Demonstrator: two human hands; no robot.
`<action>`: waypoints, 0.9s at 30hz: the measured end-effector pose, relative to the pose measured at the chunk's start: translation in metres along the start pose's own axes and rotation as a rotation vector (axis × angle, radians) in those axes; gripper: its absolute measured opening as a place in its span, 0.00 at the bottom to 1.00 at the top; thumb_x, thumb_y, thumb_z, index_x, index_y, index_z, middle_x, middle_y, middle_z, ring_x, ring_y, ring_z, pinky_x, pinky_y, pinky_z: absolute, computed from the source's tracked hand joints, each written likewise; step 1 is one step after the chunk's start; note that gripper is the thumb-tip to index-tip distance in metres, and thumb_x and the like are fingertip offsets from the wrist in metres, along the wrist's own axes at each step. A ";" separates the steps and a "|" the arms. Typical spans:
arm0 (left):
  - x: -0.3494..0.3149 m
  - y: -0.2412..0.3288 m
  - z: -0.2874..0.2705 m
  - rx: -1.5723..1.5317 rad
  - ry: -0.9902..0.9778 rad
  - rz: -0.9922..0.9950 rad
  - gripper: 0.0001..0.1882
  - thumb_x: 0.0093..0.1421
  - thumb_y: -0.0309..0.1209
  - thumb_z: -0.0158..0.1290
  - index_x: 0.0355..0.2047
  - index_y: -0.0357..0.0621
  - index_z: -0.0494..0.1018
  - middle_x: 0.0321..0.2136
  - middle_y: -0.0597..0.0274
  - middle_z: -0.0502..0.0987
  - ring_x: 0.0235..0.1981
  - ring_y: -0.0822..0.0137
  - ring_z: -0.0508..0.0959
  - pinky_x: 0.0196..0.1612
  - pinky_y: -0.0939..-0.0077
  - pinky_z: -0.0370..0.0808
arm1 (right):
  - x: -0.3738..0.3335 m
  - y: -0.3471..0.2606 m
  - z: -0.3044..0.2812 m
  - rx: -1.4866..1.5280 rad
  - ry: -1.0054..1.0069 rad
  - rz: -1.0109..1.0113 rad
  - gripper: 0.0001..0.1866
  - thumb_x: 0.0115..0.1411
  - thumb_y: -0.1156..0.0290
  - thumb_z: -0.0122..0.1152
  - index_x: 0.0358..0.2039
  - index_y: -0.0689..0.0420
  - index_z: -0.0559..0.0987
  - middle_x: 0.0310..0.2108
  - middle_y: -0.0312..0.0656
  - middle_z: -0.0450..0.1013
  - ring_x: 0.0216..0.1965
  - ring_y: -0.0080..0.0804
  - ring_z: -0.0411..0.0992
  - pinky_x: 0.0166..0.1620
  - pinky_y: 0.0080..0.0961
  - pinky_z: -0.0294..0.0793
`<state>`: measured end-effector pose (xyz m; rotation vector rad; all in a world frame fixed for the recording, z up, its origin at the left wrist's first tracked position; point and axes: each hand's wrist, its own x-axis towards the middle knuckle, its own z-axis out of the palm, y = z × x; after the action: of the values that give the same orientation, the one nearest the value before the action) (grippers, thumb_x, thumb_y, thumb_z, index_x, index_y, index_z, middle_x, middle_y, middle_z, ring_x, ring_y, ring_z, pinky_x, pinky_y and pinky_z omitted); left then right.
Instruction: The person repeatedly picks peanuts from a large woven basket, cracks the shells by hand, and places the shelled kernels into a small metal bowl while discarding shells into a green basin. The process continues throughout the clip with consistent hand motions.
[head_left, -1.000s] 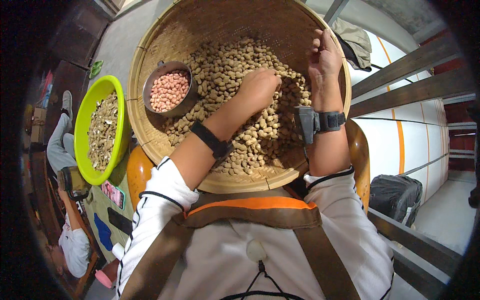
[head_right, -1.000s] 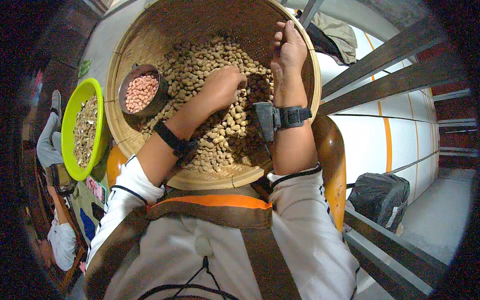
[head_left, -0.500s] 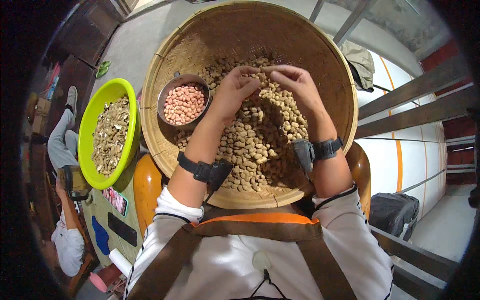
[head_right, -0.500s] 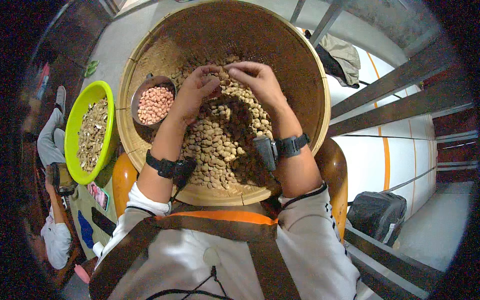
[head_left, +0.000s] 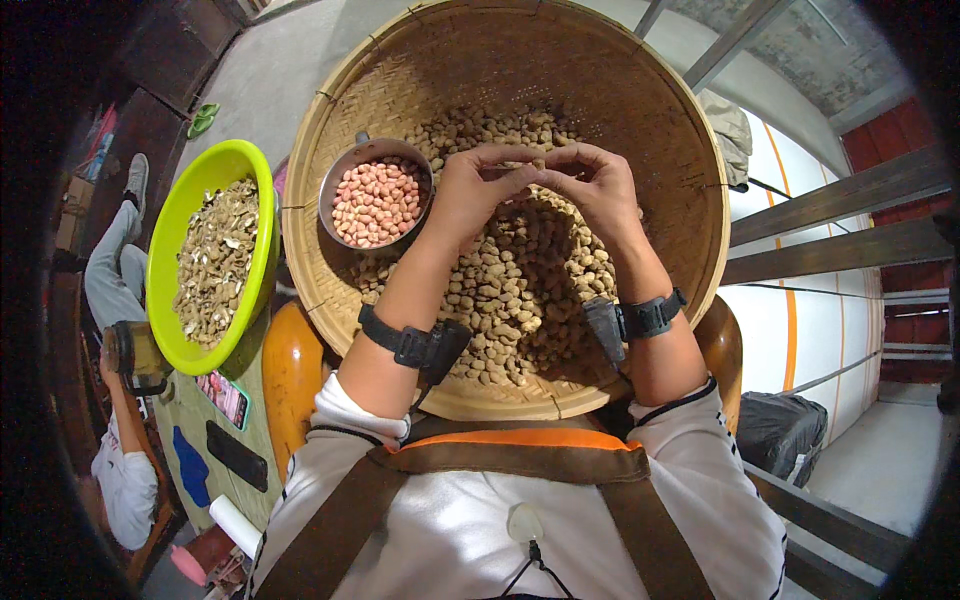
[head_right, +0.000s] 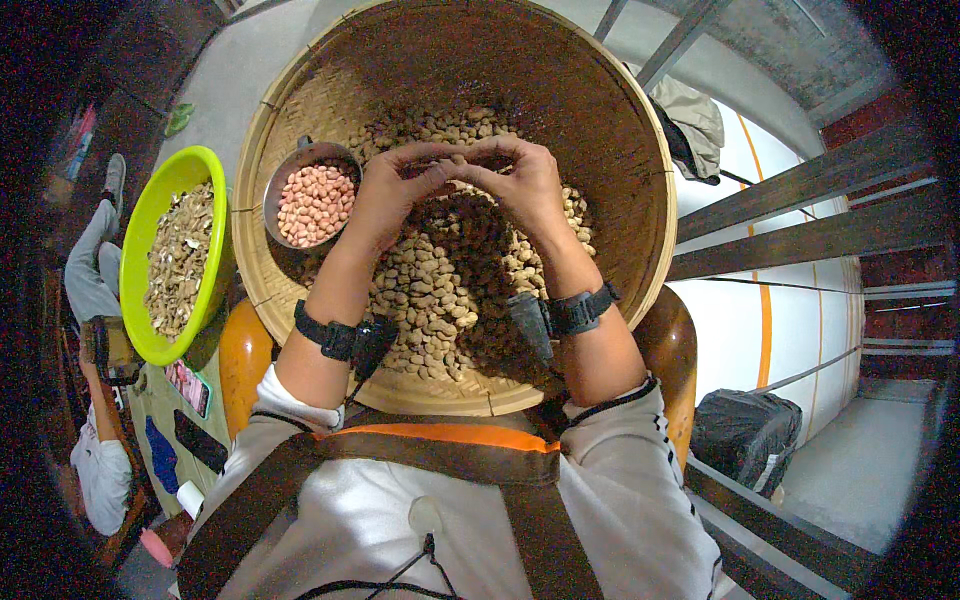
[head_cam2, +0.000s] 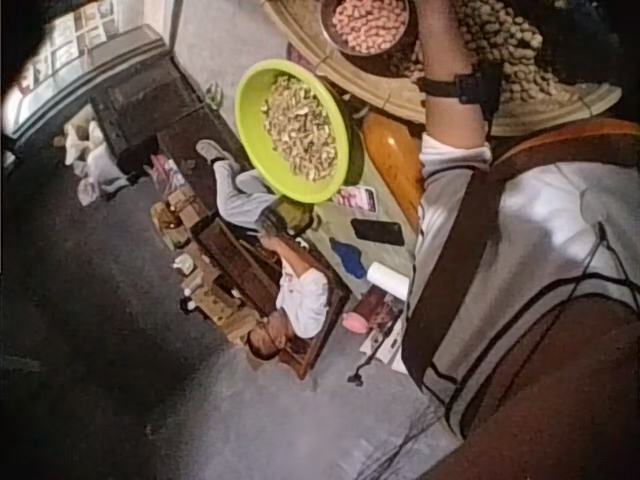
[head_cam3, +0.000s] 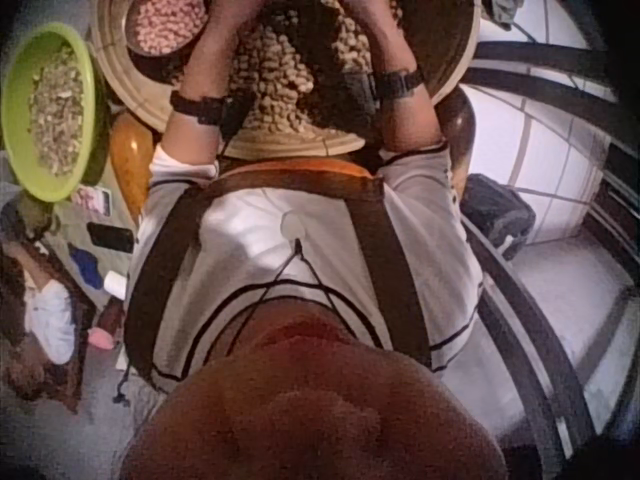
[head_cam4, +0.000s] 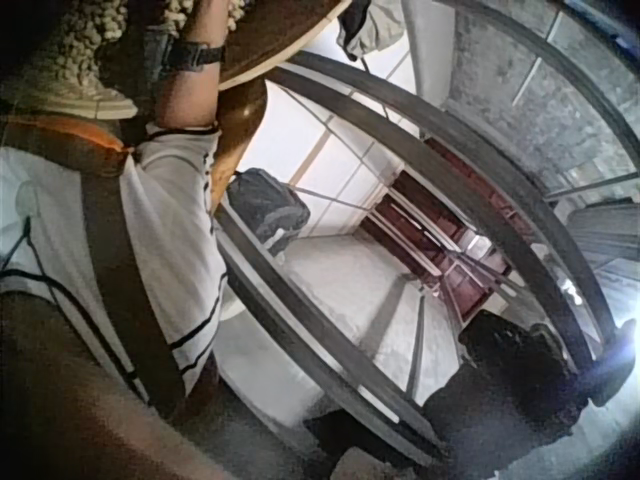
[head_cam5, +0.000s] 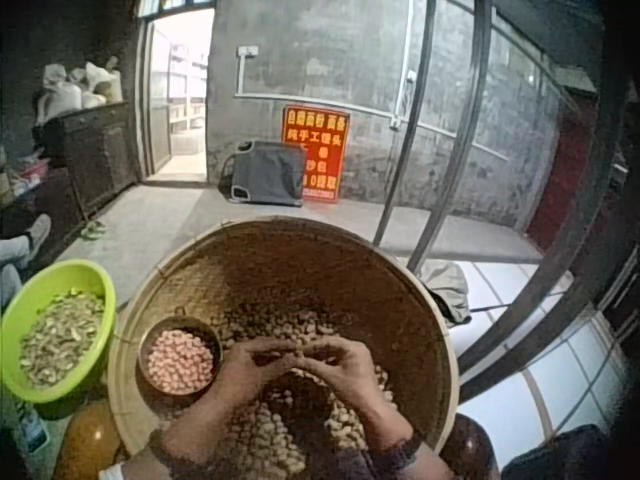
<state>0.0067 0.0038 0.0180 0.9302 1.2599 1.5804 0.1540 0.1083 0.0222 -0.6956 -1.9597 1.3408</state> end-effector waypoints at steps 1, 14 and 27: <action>0.000 -0.001 -0.001 0.001 -0.004 0.005 0.12 0.58 0.26 0.59 0.42 0.37 0.77 0.38 0.62 0.79 0.36 0.73 0.78 0.38 0.79 0.77 | 0.000 -0.001 0.000 0.047 -0.020 -0.002 0.12 0.50 0.72 0.72 0.35 0.60 0.82 0.32 0.37 0.79 0.34 0.22 0.75 0.40 0.21 0.74; -0.001 -0.009 0.004 0.143 0.038 0.023 0.11 0.58 0.21 0.54 0.43 0.36 0.77 0.37 0.63 0.80 0.38 0.73 0.77 0.44 0.78 0.74 | -0.006 0.001 0.016 0.109 -0.151 0.033 0.22 0.55 0.64 0.67 0.48 0.61 0.77 0.38 0.41 0.78 0.37 0.26 0.74 0.42 0.23 0.73; -0.005 -0.007 0.011 0.242 0.194 0.188 0.09 0.55 0.18 0.54 0.36 0.34 0.80 0.31 0.60 0.82 0.32 0.74 0.80 0.37 0.78 0.77 | -0.008 0.000 0.026 0.210 -0.074 0.047 0.19 0.56 0.68 0.66 0.46 0.63 0.79 0.38 0.42 0.79 0.38 0.25 0.76 0.41 0.23 0.75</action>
<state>0.0195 0.0033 0.0128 1.0925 1.5645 1.7226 0.1389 0.0869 0.0139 -0.6020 -1.8344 1.5946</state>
